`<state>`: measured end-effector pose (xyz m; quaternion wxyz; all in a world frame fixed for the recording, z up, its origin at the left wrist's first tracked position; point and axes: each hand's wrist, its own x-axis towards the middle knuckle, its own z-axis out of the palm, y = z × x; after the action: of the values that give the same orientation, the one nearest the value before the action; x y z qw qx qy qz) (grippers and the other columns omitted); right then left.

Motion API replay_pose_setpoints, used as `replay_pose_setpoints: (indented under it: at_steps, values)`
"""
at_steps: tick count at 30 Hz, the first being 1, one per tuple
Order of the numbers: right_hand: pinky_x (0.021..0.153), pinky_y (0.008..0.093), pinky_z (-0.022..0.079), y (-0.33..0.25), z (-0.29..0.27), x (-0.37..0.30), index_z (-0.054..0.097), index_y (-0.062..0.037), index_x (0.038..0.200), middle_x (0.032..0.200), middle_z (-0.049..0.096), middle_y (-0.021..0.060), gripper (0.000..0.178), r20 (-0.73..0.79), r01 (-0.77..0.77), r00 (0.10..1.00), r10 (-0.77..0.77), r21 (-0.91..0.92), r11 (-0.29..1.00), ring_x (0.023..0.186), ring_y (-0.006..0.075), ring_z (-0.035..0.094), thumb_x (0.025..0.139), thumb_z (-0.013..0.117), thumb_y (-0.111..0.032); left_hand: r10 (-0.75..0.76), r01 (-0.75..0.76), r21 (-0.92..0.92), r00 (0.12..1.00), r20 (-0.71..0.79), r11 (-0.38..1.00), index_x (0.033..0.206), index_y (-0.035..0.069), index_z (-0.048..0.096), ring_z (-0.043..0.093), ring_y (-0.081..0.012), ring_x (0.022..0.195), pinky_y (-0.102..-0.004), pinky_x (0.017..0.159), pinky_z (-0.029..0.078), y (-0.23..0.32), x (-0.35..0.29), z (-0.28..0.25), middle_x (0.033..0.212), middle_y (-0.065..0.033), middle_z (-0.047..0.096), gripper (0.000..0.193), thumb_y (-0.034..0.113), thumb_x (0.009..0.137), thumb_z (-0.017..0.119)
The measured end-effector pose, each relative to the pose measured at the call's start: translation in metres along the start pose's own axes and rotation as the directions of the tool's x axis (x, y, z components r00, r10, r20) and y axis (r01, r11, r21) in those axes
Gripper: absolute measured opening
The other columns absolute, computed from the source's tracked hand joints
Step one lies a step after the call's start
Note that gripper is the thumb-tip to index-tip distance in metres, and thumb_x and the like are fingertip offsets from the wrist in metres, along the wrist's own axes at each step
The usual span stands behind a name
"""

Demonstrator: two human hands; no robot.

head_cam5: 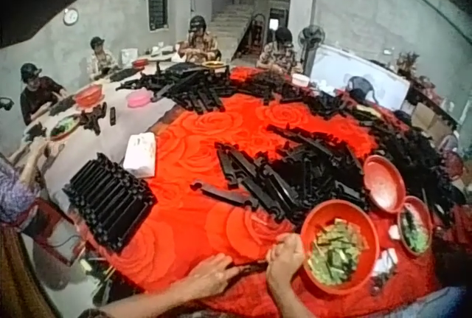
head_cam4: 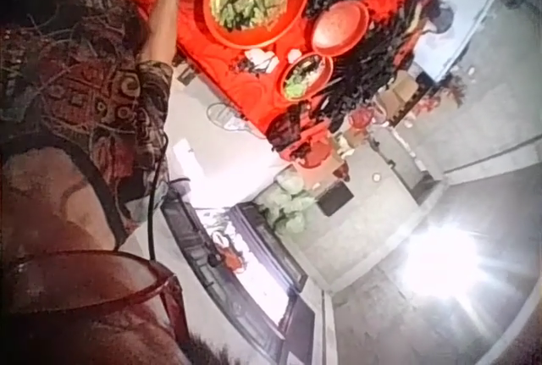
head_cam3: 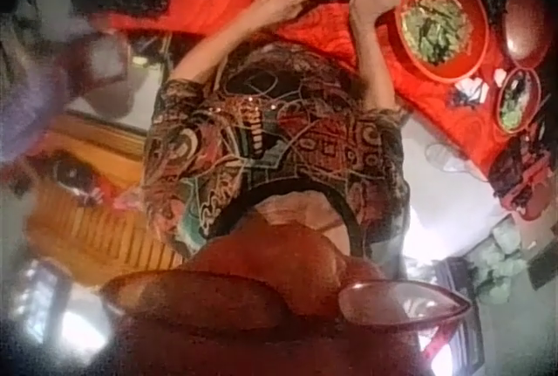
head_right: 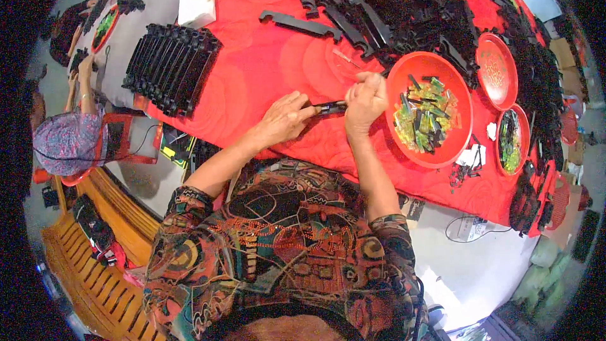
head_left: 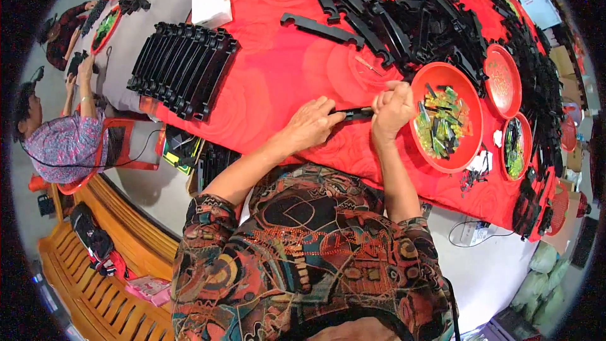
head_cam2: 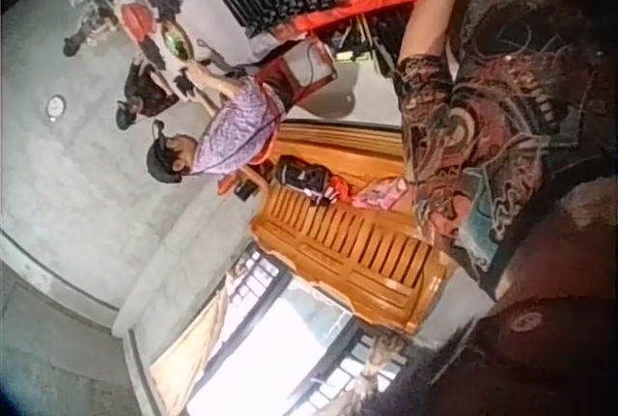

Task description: The person assembles small green components onto a black plastic housing frame by hand, taking the components from a red plastic tray.

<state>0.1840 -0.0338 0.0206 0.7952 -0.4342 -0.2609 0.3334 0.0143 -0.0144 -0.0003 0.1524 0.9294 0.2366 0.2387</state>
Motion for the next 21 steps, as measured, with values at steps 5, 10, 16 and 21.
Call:
replay_pose_setpoints:
  at_steps: [5, 10, 16, 21]
  values:
    - [0.035, 0.0210, 0.025, 0.017, 0.003, -0.006, 0.049, -0.0019, 0.083, 0.050, 0.028, -0.0073, 0.031, 0.038, -0.022, 0.999, 0.023, -0.029, 0.999, 0.038, 0.0020, 0.026, 0.097, 0.041, -0.029, -0.001, 0.001, 0.011, 1.000, -0.027, 1.000, 0.088, 0.005, 0.062, 0.050, -0.0272, 0.077, -0.0379, 0.066, 0.045, 0.000, -0.001, 0.001, 0.078, -0.0109, 0.047, 0.020, 0.005, 0.069, 0.057]
    - [0.034, 0.0212, 0.024, 0.018, 0.004, -0.006, 0.048, -0.0019, 0.083, 0.049, 0.027, -0.0070, 0.031, 0.003, -0.085, 0.996, 0.085, 0.012, 0.996, 0.037, 0.0026, 0.025, 0.097, 0.041, -0.029, 0.030, -0.027, 0.034, 0.997, -0.073, 0.999, 0.078, 0.003, 0.056, 0.050, -0.0264, 0.075, -0.0372, 0.066, 0.045, 0.000, -0.003, 0.004, 0.077, -0.0106, 0.047, 0.009, 0.005, 0.069, 0.058]
    - [0.032, 0.0222, 0.022, 0.018, 0.000, 0.001, 0.047, -0.0019, 0.083, 0.048, 0.026, -0.0056, 0.030, -0.043, -0.166, 0.984, 0.174, 0.147, 0.975, 0.035, 0.0043, 0.025, 0.097, 0.040, -0.028, 0.054, -0.052, 0.018, 0.994, -0.090, 0.998, 0.074, 0.003, 0.055, 0.050, -0.0260, 0.073, -0.0363, 0.066, 0.045, -0.002, -0.003, 0.005, 0.074, -0.0100, 0.047, 0.007, 0.005, 0.069, 0.059]
    - [0.032, 0.0234, 0.022, 0.018, -0.002, 0.003, 0.047, -0.0017, 0.082, 0.047, 0.025, -0.0051, 0.031, -0.055, -0.186, 0.979, 0.198, 0.175, 0.967, 0.035, 0.0055, 0.024, 0.097, 0.040, -0.028, 0.052, -0.055, -0.034, 0.994, -0.092, 0.998, 0.072, 0.003, 0.056, 0.050, -0.0263, 0.073, -0.0355, 0.066, 0.046, -0.004, -0.002, 0.005, 0.075, -0.0098, 0.050, 0.007, 0.004, 0.068, 0.061]
